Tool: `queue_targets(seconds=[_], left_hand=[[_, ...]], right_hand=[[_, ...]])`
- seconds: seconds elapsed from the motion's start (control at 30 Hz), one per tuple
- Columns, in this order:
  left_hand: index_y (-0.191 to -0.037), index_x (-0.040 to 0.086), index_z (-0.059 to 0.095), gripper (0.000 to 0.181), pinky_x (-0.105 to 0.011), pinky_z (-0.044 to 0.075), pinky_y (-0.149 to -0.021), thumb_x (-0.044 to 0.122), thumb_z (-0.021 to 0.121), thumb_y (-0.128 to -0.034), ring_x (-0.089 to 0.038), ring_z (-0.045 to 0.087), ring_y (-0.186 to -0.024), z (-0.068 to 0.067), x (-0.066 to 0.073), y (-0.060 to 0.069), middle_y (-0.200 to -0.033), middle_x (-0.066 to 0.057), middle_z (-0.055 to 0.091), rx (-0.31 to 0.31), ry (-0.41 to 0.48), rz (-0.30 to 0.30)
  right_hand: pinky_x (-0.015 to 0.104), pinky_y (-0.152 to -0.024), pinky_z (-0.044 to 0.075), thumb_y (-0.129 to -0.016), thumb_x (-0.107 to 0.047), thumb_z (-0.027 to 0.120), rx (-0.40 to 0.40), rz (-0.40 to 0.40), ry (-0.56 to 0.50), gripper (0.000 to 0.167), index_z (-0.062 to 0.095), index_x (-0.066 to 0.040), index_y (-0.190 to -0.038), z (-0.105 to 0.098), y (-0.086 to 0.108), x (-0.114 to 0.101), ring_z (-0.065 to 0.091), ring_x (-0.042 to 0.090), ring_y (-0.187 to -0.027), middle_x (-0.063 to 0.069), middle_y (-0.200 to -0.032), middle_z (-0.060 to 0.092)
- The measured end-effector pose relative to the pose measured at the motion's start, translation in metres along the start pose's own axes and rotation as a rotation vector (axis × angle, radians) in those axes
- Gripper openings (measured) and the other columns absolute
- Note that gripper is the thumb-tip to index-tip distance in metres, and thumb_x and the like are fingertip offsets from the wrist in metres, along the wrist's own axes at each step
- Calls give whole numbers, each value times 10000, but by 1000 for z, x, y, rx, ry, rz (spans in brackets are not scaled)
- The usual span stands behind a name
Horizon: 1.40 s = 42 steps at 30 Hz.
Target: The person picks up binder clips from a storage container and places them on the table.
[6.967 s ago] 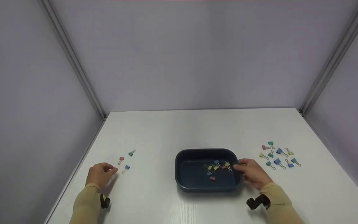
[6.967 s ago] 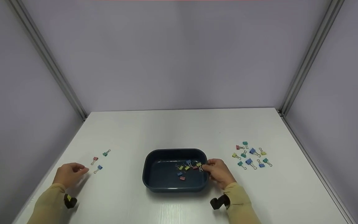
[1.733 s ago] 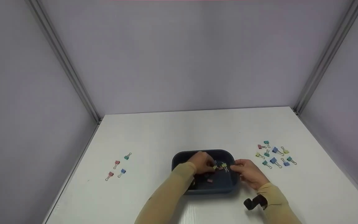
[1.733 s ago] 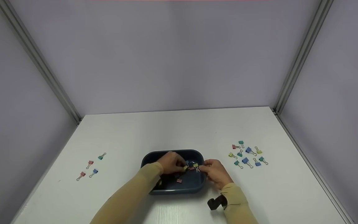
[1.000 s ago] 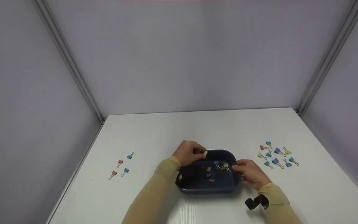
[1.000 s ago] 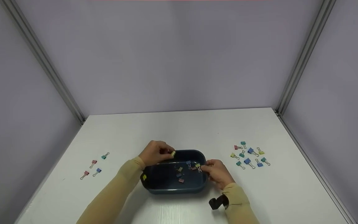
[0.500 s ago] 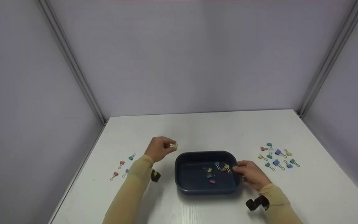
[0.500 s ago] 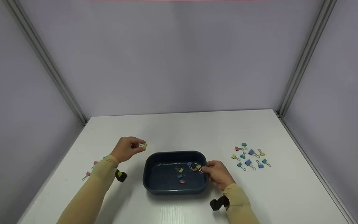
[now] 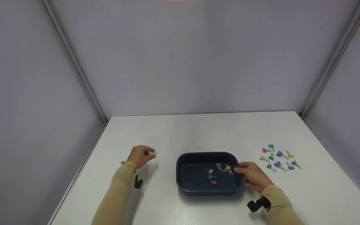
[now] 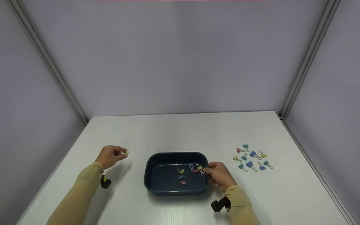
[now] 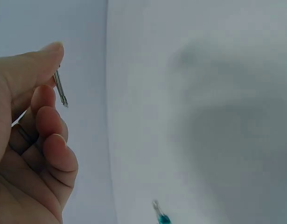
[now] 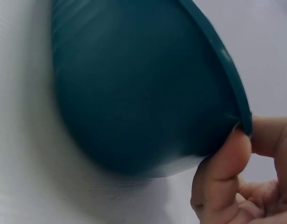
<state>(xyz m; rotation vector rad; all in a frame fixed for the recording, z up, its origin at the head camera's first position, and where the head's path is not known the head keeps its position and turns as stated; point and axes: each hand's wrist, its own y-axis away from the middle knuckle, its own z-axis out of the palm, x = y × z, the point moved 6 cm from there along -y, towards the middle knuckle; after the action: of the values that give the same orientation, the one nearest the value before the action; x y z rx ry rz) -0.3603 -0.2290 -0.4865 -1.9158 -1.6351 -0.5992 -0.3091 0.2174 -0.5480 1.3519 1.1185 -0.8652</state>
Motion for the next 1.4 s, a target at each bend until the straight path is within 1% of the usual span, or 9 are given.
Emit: queue_targets(seconds=[0.1,0.23,0.33,0.5,0.63,0.87,1.03,1.17,1.4], left_hand=[[-1022,144,756,205,-376,402,-673,206,767,-827,-153,515,-747,-3,-15,3,-788,31,595,-3,-27,-70],[-1035,141,752,212,-406,440,-715,210,759,-834,-171,545,-816,-5,-32,6,-864,16,623,-20,-51,-127],[-1036,101,747,217,-367,491,-727,176,759,-832,-185,574,-840,-4,-42,9,-895,-10,646,-30,-64,-127],[-1022,81,748,212,-366,496,-716,151,766,-822,-203,585,-836,-5,-59,14,-896,-42,654,-31,-88,-152],[-997,84,755,193,-371,492,-705,145,770,-815,-215,598,-855,-6,-69,17,-977,-92,677,-23,-123,-158],[-979,73,754,174,-376,499,-700,132,759,-815,-196,591,-801,-8,-82,22,-873,-41,666,-17,-146,-195],[-993,73,751,190,-383,501,-706,149,757,-819,-203,593,-806,-10,-89,25,-874,-42,664,-10,-152,-219],[-1038,64,737,249,-349,496,-660,192,761,-825,-184,588,-757,-12,-93,26,-876,-46,643,-1,-131,-232],[-1107,40,708,312,-304,483,-606,186,756,-835,-149,574,-667,-23,-89,27,-841,-37,608,24,-83,-233]], right_hand=[[332,-648,426,-903,-123,646,5,9,3,318,551,69,-1138,-1,1,0,515,240,-851,123,-996,585],[329,-639,416,-909,-124,641,-2,4,3,324,536,69,-1147,-2,0,1,518,247,-847,117,-976,579],[322,-617,406,-907,-120,643,-9,-3,5,292,543,56,-1117,-2,-2,2,522,235,-814,107,-933,579],[317,-594,407,-895,-125,657,2,3,21,258,571,36,-1077,-1,-3,3,526,219,-779,95,-900,587],[318,-597,404,-888,-133,667,11,12,22,266,567,30,-1073,-1,-3,3,524,219,-787,88,-903,586],[319,-597,407,-892,-130,662,8,14,20,285,562,45,-1094,-1,-1,1,522,214,-789,91,-919,591],[322,-608,409,-890,-133,665,10,13,22,296,559,45,-1101,-2,-1,2,519,211,-793,88,-927,596],[320,-614,410,-893,-130,660,5,7,22,297,554,49,-1105,-2,-2,1,521,213,-800,91,-933,596],[329,-621,406,-903,-127,647,4,15,16,279,556,45,-1104,-1,-1,1,514,241,-813,99,-936,578]])
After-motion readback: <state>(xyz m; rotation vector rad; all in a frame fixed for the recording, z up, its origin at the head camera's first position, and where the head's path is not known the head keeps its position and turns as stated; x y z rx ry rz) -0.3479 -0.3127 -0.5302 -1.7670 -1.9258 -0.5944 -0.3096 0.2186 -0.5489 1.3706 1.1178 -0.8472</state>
